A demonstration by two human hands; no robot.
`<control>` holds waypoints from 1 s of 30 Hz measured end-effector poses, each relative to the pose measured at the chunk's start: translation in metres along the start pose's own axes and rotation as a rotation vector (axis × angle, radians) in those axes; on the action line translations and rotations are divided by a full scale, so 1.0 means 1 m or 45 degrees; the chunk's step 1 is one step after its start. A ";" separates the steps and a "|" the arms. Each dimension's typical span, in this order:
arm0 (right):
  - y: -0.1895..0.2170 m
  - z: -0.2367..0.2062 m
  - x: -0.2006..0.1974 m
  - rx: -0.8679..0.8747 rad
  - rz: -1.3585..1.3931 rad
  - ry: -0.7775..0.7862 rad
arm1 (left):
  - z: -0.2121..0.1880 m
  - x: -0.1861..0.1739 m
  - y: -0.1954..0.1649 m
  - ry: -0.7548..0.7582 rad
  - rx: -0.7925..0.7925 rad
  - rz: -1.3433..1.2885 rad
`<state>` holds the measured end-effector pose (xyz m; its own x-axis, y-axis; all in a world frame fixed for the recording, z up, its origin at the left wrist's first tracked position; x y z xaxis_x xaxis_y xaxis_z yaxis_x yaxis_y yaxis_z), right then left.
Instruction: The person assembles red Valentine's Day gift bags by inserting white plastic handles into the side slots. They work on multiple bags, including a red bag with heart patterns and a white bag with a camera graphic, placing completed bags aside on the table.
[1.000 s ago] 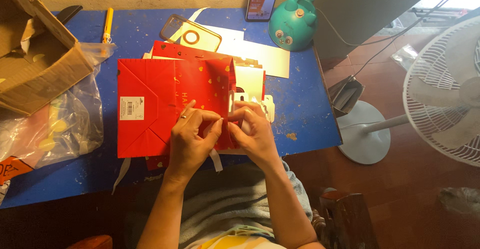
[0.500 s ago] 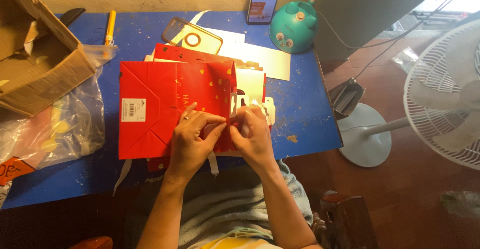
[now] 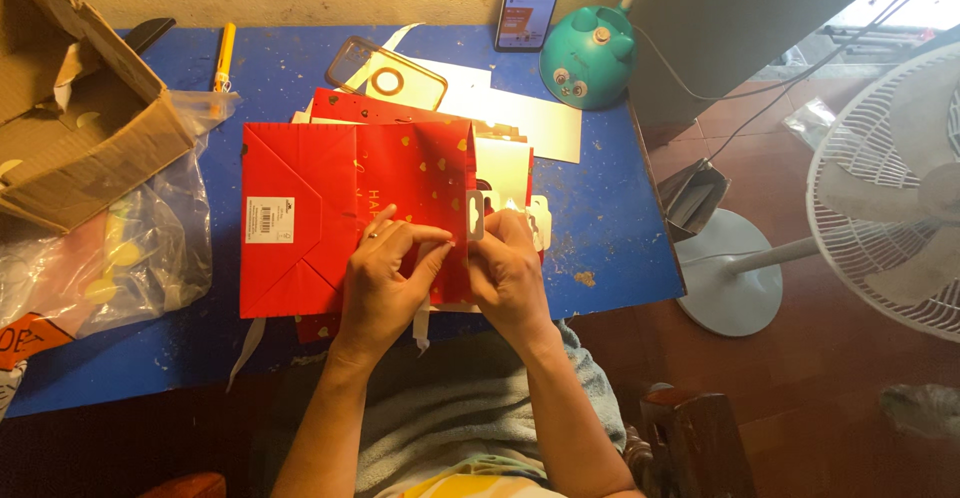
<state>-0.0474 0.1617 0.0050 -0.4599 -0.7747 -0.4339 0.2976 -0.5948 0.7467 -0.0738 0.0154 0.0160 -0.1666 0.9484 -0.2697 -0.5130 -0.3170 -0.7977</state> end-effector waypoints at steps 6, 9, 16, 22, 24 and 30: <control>-0.015 -0.001 -0.003 -0.017 0.095 0.008 | 0.002 -0.004 0.001 -0.048 -0.053 -0.066; -0.033 -0.001 -0.001 0.187 0.328 0.022 | 0.002 -0.003 0.000 -0.024 -0.053 -0.046; -0.042 -0.006 0.004 0.366 0.447 0.005 | 0.002 -0.001 0.000 -0.023 -0.082 -0.016; -0.017 0.002 -0.006 0.047 0.142 -0.062 | 0.001 -0.006 -0.001 -0.074 -0.041 -0.069; -0.018 0.001 -0.004 0.099 0.120 -0.043 | 0.000 -0.006 0.001 -0.089 -0.055 -0.096; -0.010 0.003 -0.004 0.115 0.133 -0.043 | -0.009 -0.003 0.026 -0.070 -0.341 -0.215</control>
Point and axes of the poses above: each hand's wrist, its own z-axis towards the middle knuckle, its own x-axis out of the palm, y = z × x, the point moved 10 cm from there along z, towards the middle knuckle, and after that the axes turned 13 degrees about -y, right-handed, at the moved point
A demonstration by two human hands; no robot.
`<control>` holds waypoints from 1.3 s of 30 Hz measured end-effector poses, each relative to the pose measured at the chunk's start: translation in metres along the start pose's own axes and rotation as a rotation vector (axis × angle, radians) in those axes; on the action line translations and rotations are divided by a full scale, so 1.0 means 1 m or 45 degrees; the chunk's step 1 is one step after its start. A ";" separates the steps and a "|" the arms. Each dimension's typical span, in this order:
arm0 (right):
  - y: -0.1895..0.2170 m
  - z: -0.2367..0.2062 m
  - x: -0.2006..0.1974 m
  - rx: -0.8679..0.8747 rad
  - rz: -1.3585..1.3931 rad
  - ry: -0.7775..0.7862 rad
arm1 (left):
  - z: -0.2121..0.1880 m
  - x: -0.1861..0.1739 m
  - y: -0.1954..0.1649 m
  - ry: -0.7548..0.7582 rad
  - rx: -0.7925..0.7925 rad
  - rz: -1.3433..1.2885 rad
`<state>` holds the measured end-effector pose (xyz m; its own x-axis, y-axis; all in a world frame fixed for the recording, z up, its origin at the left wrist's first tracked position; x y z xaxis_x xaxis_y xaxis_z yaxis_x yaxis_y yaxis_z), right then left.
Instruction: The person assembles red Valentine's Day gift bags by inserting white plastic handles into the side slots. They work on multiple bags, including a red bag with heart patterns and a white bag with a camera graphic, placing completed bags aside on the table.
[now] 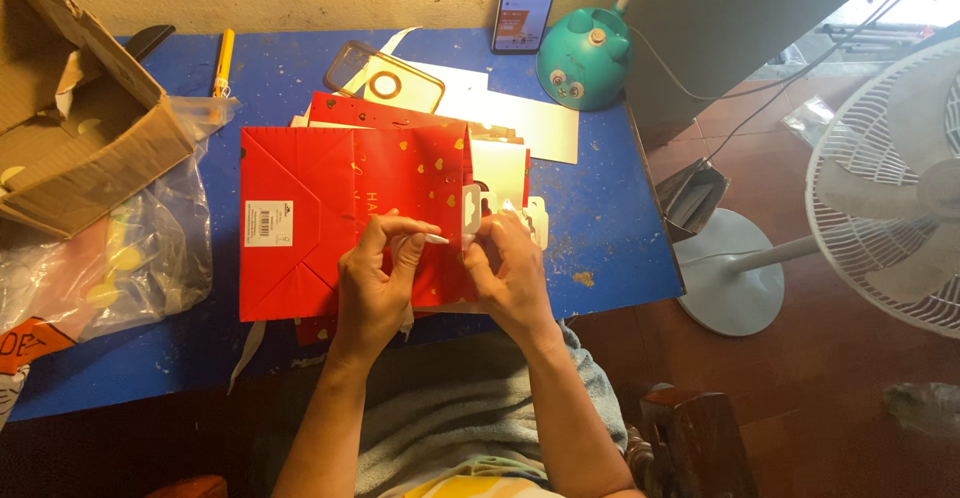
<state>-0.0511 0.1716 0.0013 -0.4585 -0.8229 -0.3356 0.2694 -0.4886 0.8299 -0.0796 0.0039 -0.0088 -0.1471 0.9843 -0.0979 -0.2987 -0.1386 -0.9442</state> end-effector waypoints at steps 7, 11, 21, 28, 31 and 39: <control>0.002 0.002 0.002 -0.015 -0.019 0.053 | -0.002 0.001 0.002 0.021 0.059 -0.222; 0.006 0.002 0.003 -0.048 -0.019 0.077 | -0.005 0.001 0.010 0.027 0.020 -0.260; 0.004 0.000 0.008 -0.060 -0.108 0.090 | -0.007 0.000 0.011 0.023 -0.015 -0.373; 0.006 0.000 0.008 -0.081 -0.115 0.089 | -0.004 0.007 -0.024 0.033 0.343 0.149; 0.007 -0.001 0.008 -0.081 -0.092 0.092 | -0.002 0.008 -0.022 0.022 0.273 0.125; 0.008 -0.001 0.007 -0.101 -0.105 0.073 | -0.002 0.002 -0.008 -0.052 0.164 0.018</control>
Point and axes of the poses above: each hand's wrist, its own z-axis towards the middle knuckle, its own x-axis out of the palm, y = z × x, the point moved 10 cm from there along z, towards the middle knuckle, and after that the axes turned 13 degrees about -y, right-handed, at the moved point
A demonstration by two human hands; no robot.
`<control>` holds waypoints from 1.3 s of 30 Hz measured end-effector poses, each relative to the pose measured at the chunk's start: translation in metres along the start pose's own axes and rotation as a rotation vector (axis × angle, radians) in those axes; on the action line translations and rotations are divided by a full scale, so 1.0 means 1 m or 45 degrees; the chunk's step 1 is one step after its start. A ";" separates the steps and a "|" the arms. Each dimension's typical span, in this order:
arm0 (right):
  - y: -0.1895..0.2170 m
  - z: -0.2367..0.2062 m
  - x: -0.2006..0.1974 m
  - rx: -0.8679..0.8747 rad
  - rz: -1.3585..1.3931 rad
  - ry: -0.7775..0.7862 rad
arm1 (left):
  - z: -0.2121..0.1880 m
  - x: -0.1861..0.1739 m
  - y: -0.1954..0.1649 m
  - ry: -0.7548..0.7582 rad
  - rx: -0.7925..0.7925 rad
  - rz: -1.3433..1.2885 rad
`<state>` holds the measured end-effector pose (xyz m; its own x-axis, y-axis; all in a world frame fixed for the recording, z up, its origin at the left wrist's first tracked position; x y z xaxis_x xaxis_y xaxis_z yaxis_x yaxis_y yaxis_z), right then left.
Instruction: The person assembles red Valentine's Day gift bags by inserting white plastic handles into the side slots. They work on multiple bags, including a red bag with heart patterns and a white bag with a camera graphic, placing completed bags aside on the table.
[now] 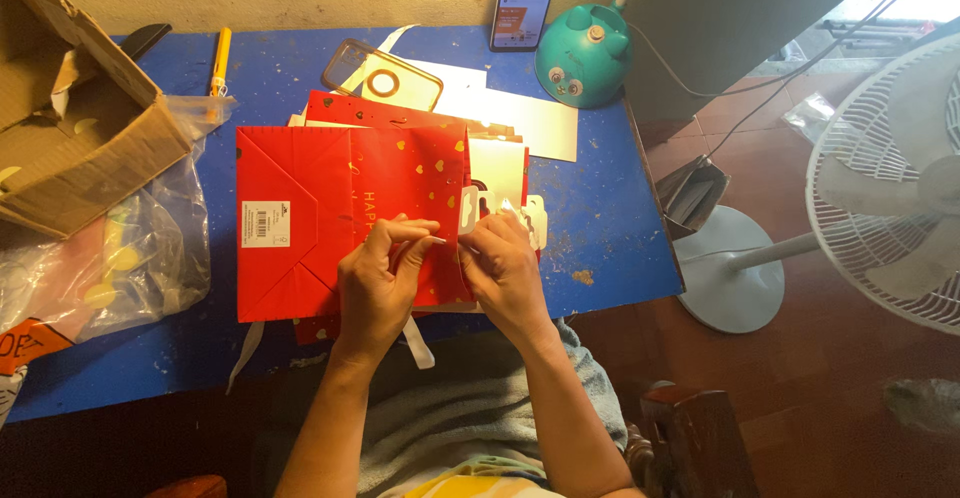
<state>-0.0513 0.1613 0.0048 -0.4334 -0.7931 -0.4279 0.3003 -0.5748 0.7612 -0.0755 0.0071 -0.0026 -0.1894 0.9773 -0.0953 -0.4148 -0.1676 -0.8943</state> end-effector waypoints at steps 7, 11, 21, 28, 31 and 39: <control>0.000 0.002 0.000 -0.027 -0.064 -0.033 | -0.002 0.002 -0.009 0.036 0.119 0.051; 0.003 0.001 0.002 -0.061 -0.124 -0.043 | 0.002 0.003 -0.014 0.080 0.161 0.114; -0.007 -0.003 0.002 -0.050 -0.040 -0.095 | 0.006 0.007 -0.028 0.197 0.153 0.124; -0.008 -0.003 0.002 -0.051 -0.064 -0.097 | 0.005 0.012 -0.023 0.276 0.093 0.243; -0.005 -0.003 0.001 -0.043 -0.058 -0.083 | 0.006 0.009 -0.030 0.187 0.235 0.194; -0.002 0.000 0.000 0.046 -0.080 -0.068 | 0.004 0.002 -0.016 0.066 0.176 0.090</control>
Point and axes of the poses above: each hand's wrist, its own z-axis towards the middle knuckle, its own x-axis out of the palm, y = z × x, the point moved 10 cm from there along z, towards the middle knuckle, and after that the axes turned 13 degrees about -y, right-handed, at the moved point
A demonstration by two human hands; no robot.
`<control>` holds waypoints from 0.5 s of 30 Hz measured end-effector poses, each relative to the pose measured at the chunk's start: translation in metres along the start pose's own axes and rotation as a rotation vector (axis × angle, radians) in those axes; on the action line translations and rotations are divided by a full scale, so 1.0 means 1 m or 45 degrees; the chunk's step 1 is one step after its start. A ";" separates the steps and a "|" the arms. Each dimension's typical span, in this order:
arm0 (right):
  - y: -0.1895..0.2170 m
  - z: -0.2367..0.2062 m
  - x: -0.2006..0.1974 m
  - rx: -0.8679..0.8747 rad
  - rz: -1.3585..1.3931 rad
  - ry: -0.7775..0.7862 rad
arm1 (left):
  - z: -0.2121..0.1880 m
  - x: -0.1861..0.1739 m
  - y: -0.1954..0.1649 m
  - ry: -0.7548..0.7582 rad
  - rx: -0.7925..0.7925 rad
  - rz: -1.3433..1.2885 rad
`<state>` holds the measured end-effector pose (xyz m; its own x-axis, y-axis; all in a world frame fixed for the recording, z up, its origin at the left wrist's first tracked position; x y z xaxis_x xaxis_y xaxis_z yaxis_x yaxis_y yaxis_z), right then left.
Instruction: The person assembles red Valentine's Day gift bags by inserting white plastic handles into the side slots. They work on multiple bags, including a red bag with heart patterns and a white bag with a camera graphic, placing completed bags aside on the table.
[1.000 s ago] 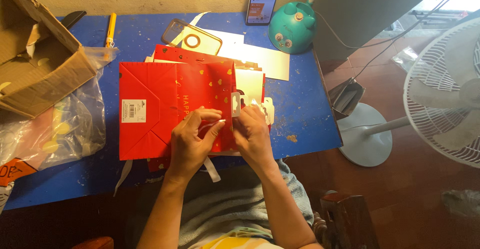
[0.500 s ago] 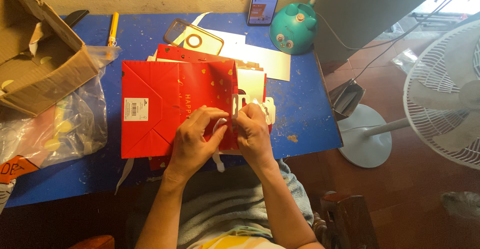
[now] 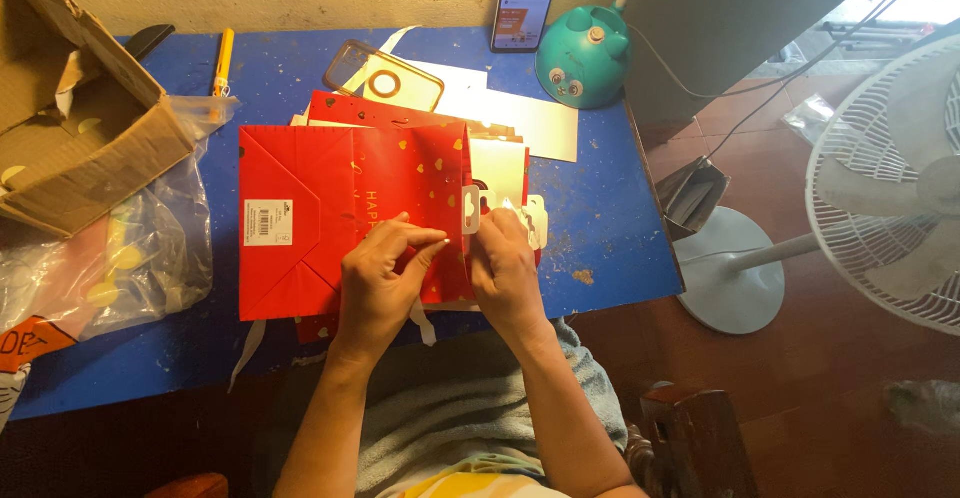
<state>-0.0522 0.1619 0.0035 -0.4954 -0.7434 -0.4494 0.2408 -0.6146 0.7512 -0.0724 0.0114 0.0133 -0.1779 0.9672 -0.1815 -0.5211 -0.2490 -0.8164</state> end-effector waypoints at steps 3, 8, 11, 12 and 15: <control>0.002 0.001 -0.001 -0.004 -0.001 -0.008 | -0.005 -0.001 0.016 -0.013 -0.160 -0.004; 0.004 0.000 -0.001 -0.015 0.004 -0.008 | -0.016 -0.002 0.042 -0.006 -0.415 -0.186; 0.001 0.001 0.000 0.008 -0.013 0.003 | -0.018 -0.001 0.047 -0.015 -0.436 -0.272; 0.001 0.000 0.000 0.009 -0.016 0.003 | -0.019 0.000 0.049 -0.014 -0.451 -0.316; 0.007 0.000 0.000 -0.064 -0.022 -0.003 | -0.018 -0.004 0.045 -0.043 -0.417 -0.416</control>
<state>-0.0505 0.1575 0.0086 -0.5018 -0.7318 -0.4613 0.2733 -0.6401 0.7181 -0.0797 -0.0031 -0.0329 -0.0785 0.9887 0.1277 -0.2639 0.1029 -0.9591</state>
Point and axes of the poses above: each hand's wrist, its own z-axis towards the middle knuckle, its own x-axis out of the palm, y = z × x, the point moved 10 cm from there along z, towards the middle knuckle, and after that the axes turned 13 degrees about -y, right-handed, at the moved point
